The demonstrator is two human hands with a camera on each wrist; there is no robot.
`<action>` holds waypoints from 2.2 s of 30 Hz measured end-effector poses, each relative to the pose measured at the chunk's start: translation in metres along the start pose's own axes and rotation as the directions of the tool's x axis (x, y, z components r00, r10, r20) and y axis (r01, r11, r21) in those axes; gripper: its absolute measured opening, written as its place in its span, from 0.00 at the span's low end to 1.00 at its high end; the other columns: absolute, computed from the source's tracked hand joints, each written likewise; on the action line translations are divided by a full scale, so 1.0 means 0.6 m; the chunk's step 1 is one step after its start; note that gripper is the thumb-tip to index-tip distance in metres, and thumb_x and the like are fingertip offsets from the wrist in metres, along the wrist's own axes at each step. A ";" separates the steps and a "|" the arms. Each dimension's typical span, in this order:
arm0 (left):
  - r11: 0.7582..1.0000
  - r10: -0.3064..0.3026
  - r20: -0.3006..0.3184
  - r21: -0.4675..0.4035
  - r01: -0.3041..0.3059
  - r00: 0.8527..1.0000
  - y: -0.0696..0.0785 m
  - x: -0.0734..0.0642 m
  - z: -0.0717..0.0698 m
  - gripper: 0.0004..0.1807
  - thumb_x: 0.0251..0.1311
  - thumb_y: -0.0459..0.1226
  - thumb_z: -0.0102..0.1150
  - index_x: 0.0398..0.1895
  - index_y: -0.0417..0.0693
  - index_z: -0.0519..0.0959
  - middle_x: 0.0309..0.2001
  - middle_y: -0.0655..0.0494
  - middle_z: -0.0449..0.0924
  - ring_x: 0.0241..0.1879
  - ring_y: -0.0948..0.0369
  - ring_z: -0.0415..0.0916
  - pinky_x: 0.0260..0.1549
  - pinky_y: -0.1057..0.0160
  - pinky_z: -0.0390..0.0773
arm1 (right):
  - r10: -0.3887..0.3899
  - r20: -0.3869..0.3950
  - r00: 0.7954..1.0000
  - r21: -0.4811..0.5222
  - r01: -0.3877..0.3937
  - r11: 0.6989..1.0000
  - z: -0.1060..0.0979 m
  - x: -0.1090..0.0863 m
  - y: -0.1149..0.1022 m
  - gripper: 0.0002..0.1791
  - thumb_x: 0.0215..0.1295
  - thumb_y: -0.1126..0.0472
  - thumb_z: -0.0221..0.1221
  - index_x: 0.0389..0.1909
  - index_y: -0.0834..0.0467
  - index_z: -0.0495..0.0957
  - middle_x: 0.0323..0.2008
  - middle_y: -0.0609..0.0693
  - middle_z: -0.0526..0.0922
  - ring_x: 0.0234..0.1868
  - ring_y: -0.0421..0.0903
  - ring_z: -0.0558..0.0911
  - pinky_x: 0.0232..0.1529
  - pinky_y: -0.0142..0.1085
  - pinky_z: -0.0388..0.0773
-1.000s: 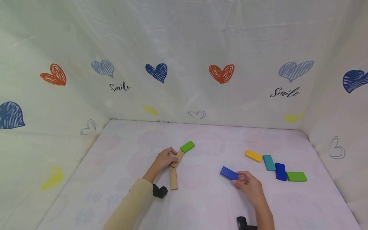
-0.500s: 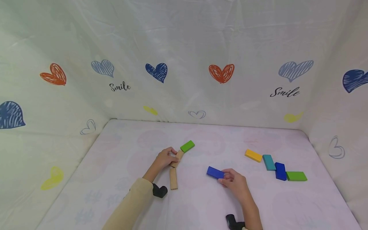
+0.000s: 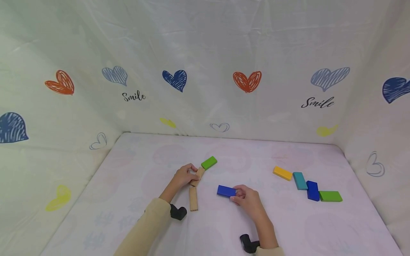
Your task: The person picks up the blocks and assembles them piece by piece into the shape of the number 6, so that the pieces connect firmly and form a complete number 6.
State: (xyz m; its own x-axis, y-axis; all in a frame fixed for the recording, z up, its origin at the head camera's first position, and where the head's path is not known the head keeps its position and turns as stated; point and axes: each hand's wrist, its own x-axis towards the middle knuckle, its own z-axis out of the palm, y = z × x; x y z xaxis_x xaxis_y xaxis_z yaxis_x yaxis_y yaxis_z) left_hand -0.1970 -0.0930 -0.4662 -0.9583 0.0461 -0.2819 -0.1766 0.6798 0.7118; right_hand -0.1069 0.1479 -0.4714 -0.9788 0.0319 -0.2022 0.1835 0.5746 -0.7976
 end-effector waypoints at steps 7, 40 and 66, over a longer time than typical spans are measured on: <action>1.000 0.008 -0.003 0.003 -0.008 1.000 -0.002 0.001 0.001 0.14 0.46 0.40 0.68 0.37 0.48 0.78 0.25 0.54 0.75 0.25 0.60 0.64 0.25 0.65 0.62 | -0.029 0.004 1.000 -0.006 0.029 1.000 0.018 0.008 -0.014 0.18 0.52 0.65 0.66 0.45 0.62 0.79 0.28 0.49 0.80 0.28 0.39 0.78 0.29 0.29 0.74; 1.000 0.010 -0.002 0.012 -0.010 1.000 0.000 -0.001 -0.001 0.13 0.46 0.39 0.67 0.37 0.48 0.78 0.35 0.49 0.81 0.26 0.60 0.66 0.25 0.66 0.62 | -0.133 0.033 0.991 -0.048 0.134 0.990 0.071 0.031 -0.051 0.19 0.54 0.68 0.63 0.50 0.62 0.79 0.20 0.47 0.76 0.19 0.39 0.73 0.22 0.28 0.71; 1.000 -0.008 -0.008 0.002 0.008 1.000 0.000 0.001 0.003 0.13 0.46 0.39 0.67 0.36 0.48 0.78 0.30 0.51 0.78 0.25 0.60 0.65 0.24 0.65 0.62 | -0.096 -0.024 0.995 0.020 0.096 0.995 0.093 0.039 -0.059 0.17 0.53 0.68 0.64 0.46 0.63 0.81 0.27 0.53 0.85 0.18 0.38 0.74 0.21 0.28 0.72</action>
State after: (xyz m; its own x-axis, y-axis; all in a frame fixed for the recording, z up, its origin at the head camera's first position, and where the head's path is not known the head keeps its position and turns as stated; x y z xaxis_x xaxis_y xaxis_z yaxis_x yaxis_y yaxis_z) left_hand -0.1972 -0.0916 -0.4678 -0.9587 0.0346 -0.2822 -0.1838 0.6818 0.7081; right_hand -0.1315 0.0827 -0.4797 -0.9938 -0.0034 -0.1108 0.0901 0.5582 -0.8248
